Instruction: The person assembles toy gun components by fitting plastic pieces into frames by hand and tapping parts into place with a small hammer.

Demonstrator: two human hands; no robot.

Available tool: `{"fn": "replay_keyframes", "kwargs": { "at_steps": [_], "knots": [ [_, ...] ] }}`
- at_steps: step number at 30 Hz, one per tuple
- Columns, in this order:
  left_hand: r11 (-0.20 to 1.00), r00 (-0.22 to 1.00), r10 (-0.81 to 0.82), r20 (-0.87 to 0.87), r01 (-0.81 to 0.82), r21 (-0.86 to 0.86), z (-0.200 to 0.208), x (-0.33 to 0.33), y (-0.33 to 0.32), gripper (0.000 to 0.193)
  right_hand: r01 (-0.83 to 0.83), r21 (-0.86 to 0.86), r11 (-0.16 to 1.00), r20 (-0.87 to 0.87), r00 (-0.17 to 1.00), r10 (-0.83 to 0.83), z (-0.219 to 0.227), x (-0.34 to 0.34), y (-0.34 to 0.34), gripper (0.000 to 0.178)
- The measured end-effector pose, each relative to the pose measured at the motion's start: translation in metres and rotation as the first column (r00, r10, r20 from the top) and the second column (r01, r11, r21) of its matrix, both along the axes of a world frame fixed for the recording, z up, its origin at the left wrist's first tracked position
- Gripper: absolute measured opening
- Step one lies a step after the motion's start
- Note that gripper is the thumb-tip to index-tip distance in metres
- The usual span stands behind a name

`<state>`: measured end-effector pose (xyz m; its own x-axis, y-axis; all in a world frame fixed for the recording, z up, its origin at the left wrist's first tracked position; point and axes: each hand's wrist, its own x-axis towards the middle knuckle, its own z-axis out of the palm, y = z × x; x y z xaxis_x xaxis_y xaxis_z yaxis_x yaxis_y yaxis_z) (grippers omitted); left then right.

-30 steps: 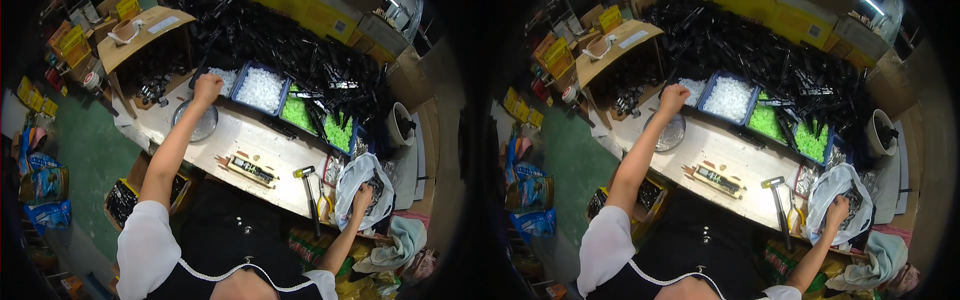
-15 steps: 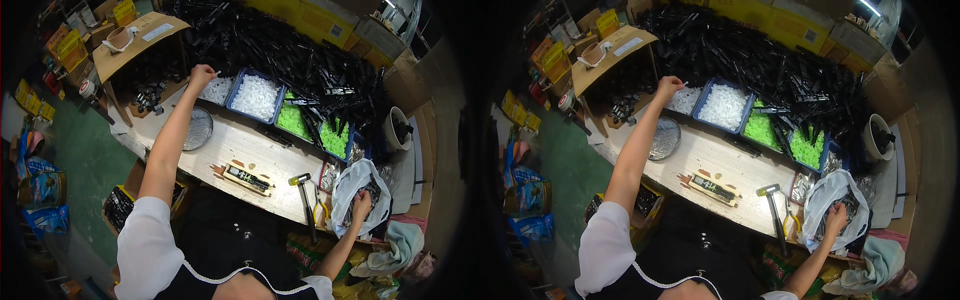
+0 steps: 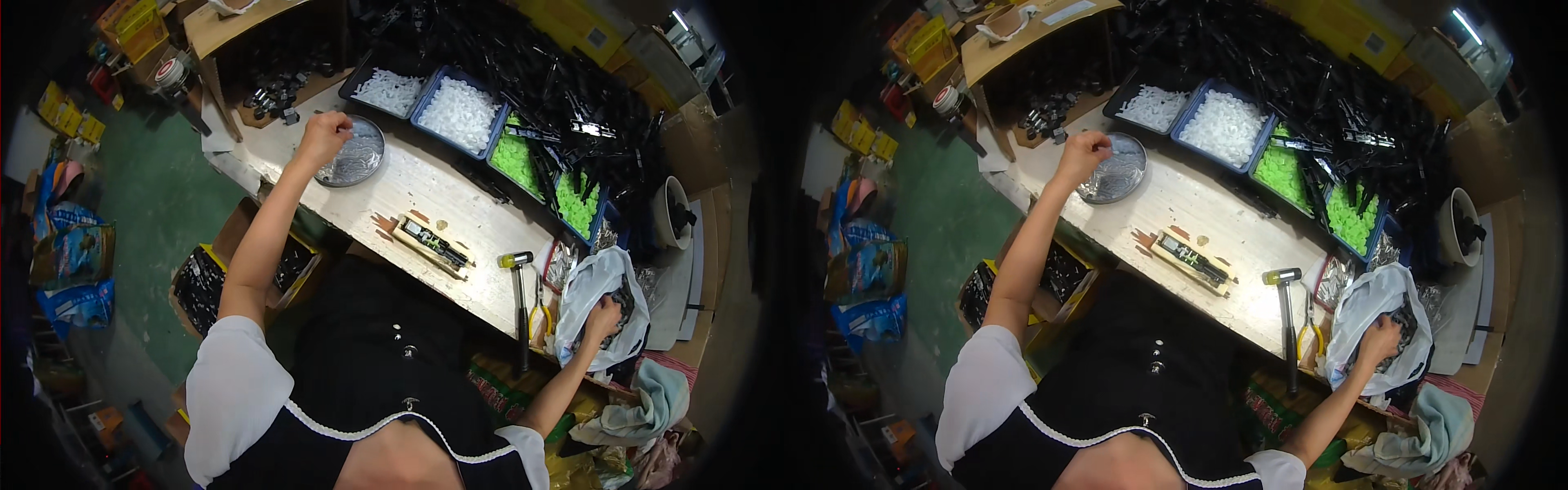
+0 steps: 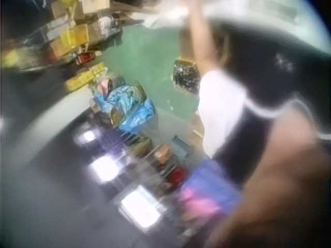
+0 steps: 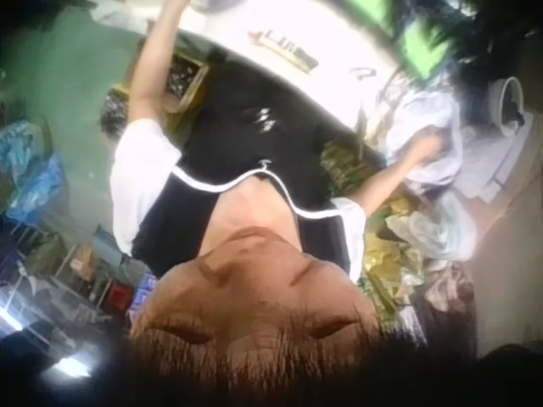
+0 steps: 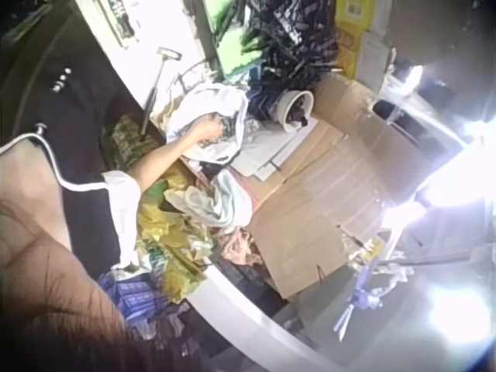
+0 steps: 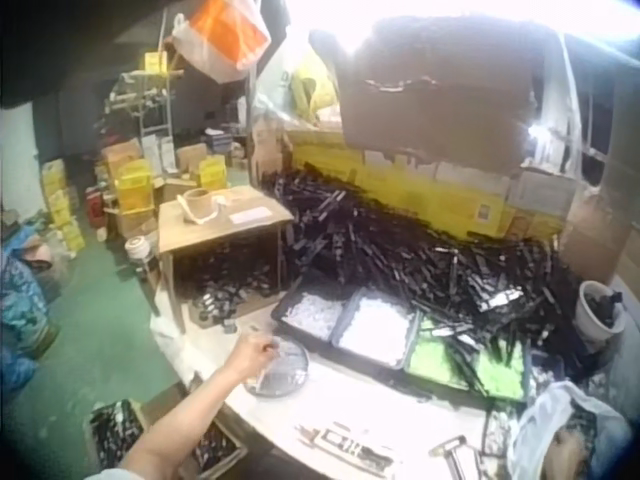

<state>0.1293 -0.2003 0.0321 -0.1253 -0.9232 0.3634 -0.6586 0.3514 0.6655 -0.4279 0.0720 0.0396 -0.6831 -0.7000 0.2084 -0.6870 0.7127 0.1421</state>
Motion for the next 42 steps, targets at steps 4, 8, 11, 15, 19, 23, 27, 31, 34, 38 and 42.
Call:
{"fn": "replay_keyframes", "kwargs": {
  "at_steps": [4,8,11,15,19,23,27,31,34,38,42],
  "knots": [
    [0.993,0.995,-0.023,0.098,0.034,-0.113,-0.013,-0.011,-0.004,0.012,0.025,-0.317,0.948,-0.01,0.999,-0.03,0.004,-0.009,0.014,0.022],
    [0.977,0.975,0.003,0.223,0.044,-0.209,-0.025,-0.03,-0.014,0.011,0.011,-0.52,0.854,0.062,0.998,0.025,0.021,0.01,0.021,0.032],
    [0.974,0.952,0.027,0.305,0.044,-0.223,-0.032,-0.038,-0.02,0.011,-0.006,-0.648,0.762,0.095,0.992,0.088,0.028,0.023,0.022,0.03],
    [0.997,0.996,0.021,0.083,-0.014,-0.08,-0.027,-0.031,-0.019,0.012,-0.038,-0.754,0.656,0.138,0.967,0.214,0.039,0.059,0.011,0.02],
    [0.993,0.99,0.056,-0.127,-0.043,0.106,-0.012,-0.025,-0.01,0.014,-0.126,-0.818,0.562,0.254,0.796,0.549,0.035,0.104,-0.015,0.014],
    [0.999,0.989,0.037,-0.143,-0.033,0.031,-0.017,-0.027,-0.008,0.014,-0.376,-0.766,0.521,0.209,0.621,0.756,0.033,0.157,-0.048,0.015],
    [0.974,0.982,0.038,0.183,0.005,-0.228,-0.031,-0.043,-0.016,0.009,-0.523,-0.709,0.474,0.161,0.534,0.83,0.035,0.196,-0.067,0.016],
    [0.966,0.963,0.044,0.268,0.028,-0.258,-0.035,-0.046,-0.015,0.008,-0.543,-0.706,0.455,0.178,0.486,0.856,0.03,0.208,-0.068,0.015],
    [0.984,0.983,0.037,0.182,-0.004,-0.178,-0.021,-0.03,-0.001,0.009,-0.4,-0.765,0.505,0.31,0.459,0.833,0.021,0.21,-0.065,0.016],
    [0.913,0.813,0.095,-0.574,0.158,0.375,0.008,-0.029,0.041,0.017,0.004,-0.805,0.593,0.587,0.155,0.795,0.016,0.232,-0.072,0.017],
    [0.838,0.567,0.053,-0.822,0.422,0.345,0.021,-0.058,0.085,0.013,-0.221,-0.885,0.409,0.419,0.002,0.908,0.025,0.265,-0.093,0.018]
  ]
}}
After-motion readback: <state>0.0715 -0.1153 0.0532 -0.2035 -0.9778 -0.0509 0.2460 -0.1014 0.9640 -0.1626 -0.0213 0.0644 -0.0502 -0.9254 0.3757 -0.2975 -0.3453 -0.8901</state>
